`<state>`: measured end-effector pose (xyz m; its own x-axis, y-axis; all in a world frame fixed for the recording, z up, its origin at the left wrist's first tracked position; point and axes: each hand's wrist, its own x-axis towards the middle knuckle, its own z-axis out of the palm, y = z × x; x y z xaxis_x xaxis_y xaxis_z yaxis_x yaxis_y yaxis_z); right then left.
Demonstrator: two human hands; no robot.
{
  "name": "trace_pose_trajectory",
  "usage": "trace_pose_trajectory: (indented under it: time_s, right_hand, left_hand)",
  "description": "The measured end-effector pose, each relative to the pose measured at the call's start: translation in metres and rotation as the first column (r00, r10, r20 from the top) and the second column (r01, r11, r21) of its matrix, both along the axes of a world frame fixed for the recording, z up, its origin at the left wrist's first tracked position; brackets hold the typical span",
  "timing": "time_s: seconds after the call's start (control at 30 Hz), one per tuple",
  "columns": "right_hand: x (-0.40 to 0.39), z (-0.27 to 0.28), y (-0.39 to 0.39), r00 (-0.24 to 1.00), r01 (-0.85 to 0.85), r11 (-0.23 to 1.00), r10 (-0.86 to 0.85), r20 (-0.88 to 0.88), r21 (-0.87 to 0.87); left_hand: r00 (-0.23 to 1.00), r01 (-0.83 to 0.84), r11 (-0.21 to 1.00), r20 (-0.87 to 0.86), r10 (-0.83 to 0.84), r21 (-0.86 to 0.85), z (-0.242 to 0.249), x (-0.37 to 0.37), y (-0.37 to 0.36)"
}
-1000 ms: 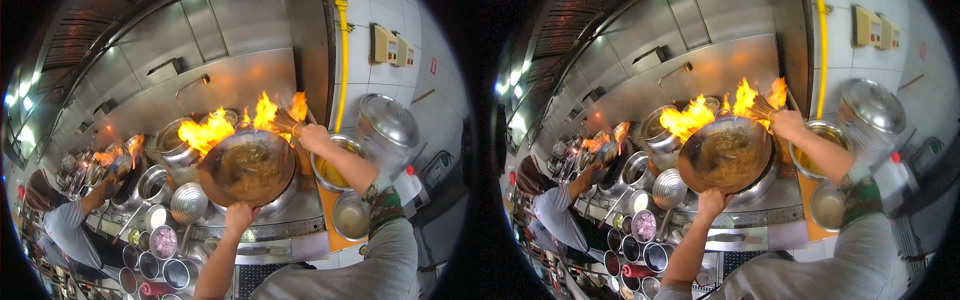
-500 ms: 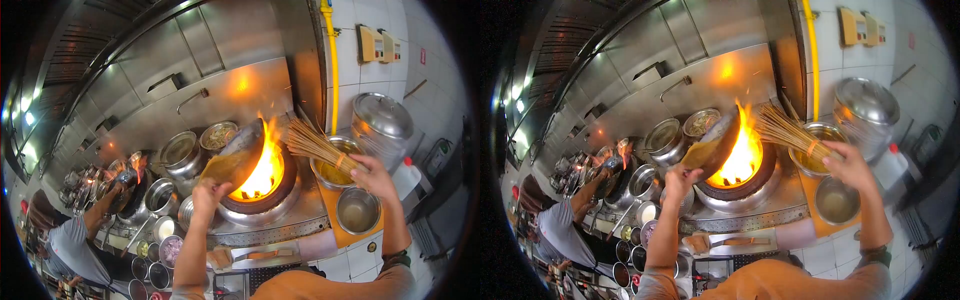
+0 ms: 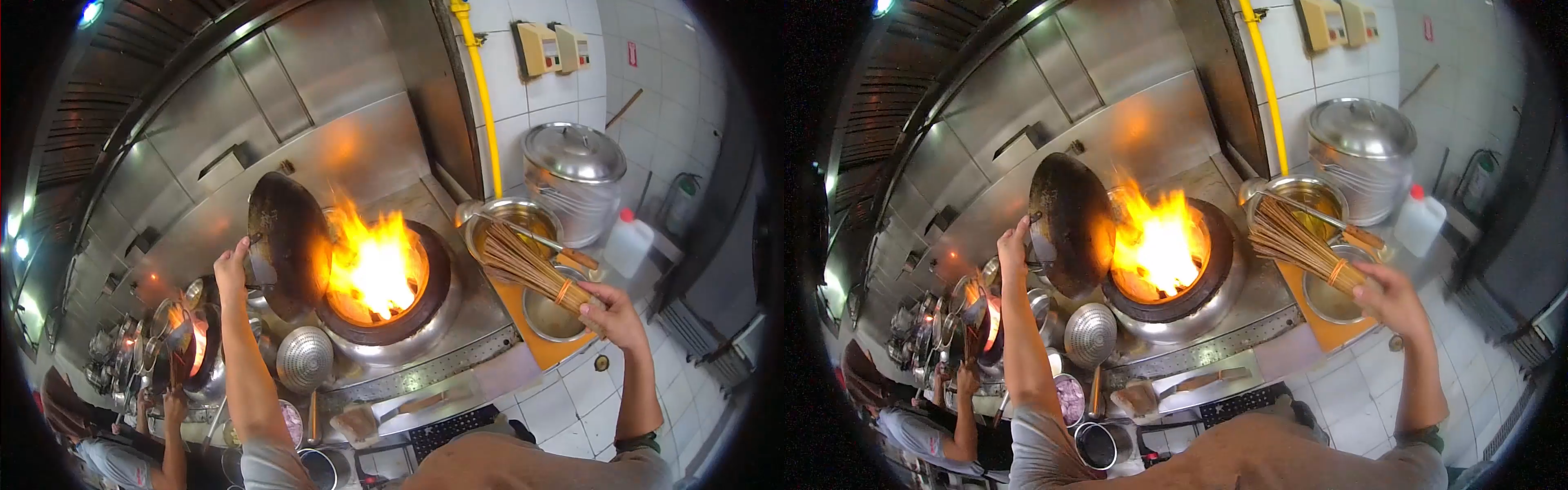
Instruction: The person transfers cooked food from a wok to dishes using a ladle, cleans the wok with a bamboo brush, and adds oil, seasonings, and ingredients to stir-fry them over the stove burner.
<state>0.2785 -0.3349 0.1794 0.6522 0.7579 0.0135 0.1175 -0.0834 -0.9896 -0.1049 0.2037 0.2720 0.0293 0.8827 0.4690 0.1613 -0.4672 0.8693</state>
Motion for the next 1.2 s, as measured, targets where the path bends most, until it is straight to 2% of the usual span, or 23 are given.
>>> trace_pose_trajectory:
  time_s: [0.07,0.13,0.2,0.23,0.27,0.3,0.37,0.4,0.47,0.6,0.67,0.73,0.83,0.9,0.93,0.97,1.0,1.03,1.07,1.1,1.13,1.17,1.2]
  right_hand:
    - [0.006,-0.002,0.007,0.998,0.038,0.999,-0.039,0.044,0.015]
    - [-0.002,-0.005,0.0,0.997,0.047,0.998,-0.045,0.065,-0.041]
    - [-0.005,0.012,0.023,0.996,0.07,0.997,-0.068,-0.056,0.018]
    - [-0.008,0.024,0.031,0.993,0.066,0.998,-0.063,-0.097,0.021]
    - [-0.006,0.026,0.043,0.994,0.051,0.999,-0.049,-0.094,0.019]
    - [-0.003,0.027,0.057,0.988,0.07,0.988,-0.051,-0.143,0.136]
    - [-0.001,0.037,0.089,0.982,0.085,0.955,-0.033,-0.184,0.285]
    - [0.0,0.046,0.109,0.984,0.056,0.959,-0.006,-0.177,0.277]
    - [0.002,0.063,0.151,0.996,-0.006,0.891,0.045,-0.076,0.453]
    - [0.006,0.095,0.247,0.986,-0.058,0.94,0.002,0.165,0.336]
    - [0.035,0.064,0.323,0.795,-0.021,0.944,-0.184,0.578,0.33]
    - [0.02,0.043,0.374,0.657,0.025,0.926,-0.299,0.692,0.376]
    - [-0.019,-0.016,0.434,0.696,0.098,0.995,-0.05,0.716,-0.025]
    - [-0.049,-0.077,0.456,0.696,0.032,0.944,0.214,0.685,-0.328]
    - [-0.068,-0.11,0.453,0.593,-0.041,0.87,0.417,0.689,-0.491]
    - [-0.094,-0.113,0.438,0.598,-0.121,0.823,0.507,0.621,-0.556]
    - [-0.099,-0.123,0.428,0.421,-0.366,0.767,0.642,0.641,-0.527]
    - [-0.089,-0.154,0.421,0.377,-0.597,0.736,0.608,0.699,-0.318]
    - [-0.079,-0.122,0.407,0.465,-0.649,0.588,0.809,0.36,-0.482]
    - [-0.069,-0.076,0.386,0.505,-0.722,0.391,0.862,-0.048,-0.571]
    - [-0.052,-0.056,0.383,0.503,-0.567,0.458,0.851,0.153,-0.684]
    - [-0.015,-0.097,0.412,0.163,-0.335,0.714,0.687,0.708,-0.615]
    - [-0.01,-0.092,0.421,0.328,0.054,0.75,0.61,0.722,-0.659]
  left_hand:
    - [0.996,-0.083,0.996,0.044,0.081,0.041,-0.007,0.017,-0.008]
    - [0.997,-0.056,0.998,-0.058,0.056,0.012,-0.025,0.019,-0.024]
    - [0.983,-0.022,1.0,-0.18,0.025,0.018,-0.021,0.041,-0.052]
    - [0.995,-0.035,0.999,-0.096,0.032,-0.032,-0.03,0.057,-0.076]
    - [0.951,-0.138,0.99,-0.277,0.138,0.02,-0.04,0.066,-0.104]
    - [0.922,-0.141,0.962,-0.323,0.214,0.233,-0.059,0.076,-0.129]
    - [0.854,-0.044,0.971,-0.496,0.159,0.235,-0.132,0.075,-0.136]
    - [0.779,0.019,0.942,-0.595,0.197,0.336,-0.139,0.079,-0.166]
    - [0.754,0.183,0.879,-0.637,0.162,0.44,-0.158,0.084,-0.2]
    - [0.655,0.289,0.864,-0.744,0.135,0.412,-0.186,0.094,-0.212]
    - [0.523,0.397,0.864,-0.85,0.064,0.309,-0.187,0.099,-0.215]
    - [0.504,0.378,0.888,-0.863,0.041,0.262,-0.187,0.1,-0.212]
    - [0.562,0.362,0.89,-0.827,0.028,0.276,-0.195,0.105,-0.208]
    - [0.592,0.307,0.912,-0.805,0.039,0.27,-0.196,0.107,-0.211]
    - [0.595,0.3,0.915,-0.803,0.041,0.269,-0.195,0.109,-0.216]
    - [0.611,0.238,0.934,-0.789,0.069,0.266,-0.193,0.11,-0.221]
    - [0.625,0.174,0.95,-0.774,0.096,0.258,-0.194,0.109,-0.225]
    - [0.632,0.164,0.95,-0.768,0.104,0.264,-0.195,0.108,-0.224]
    - [0.662,0.132,0.947,-0.737,0.135,0.292,-0.199,0.107,-0.227]
    - [0.683,0.104,0.945,-0.713,0.158,0.31,-0.202,0.103,-0.234]
    - [0.679,0.108,0.948,-0.719,0.15,0.301,-0.203,0.1,-0.239]
    - [0.691,0.094,0.954,-0.709,0.143,0.285,-0.2,0.102,-0.237]
    - [0.702,0.084,0.962,-0.701,0.127,0.258,-0.199,0.102,-0.239]
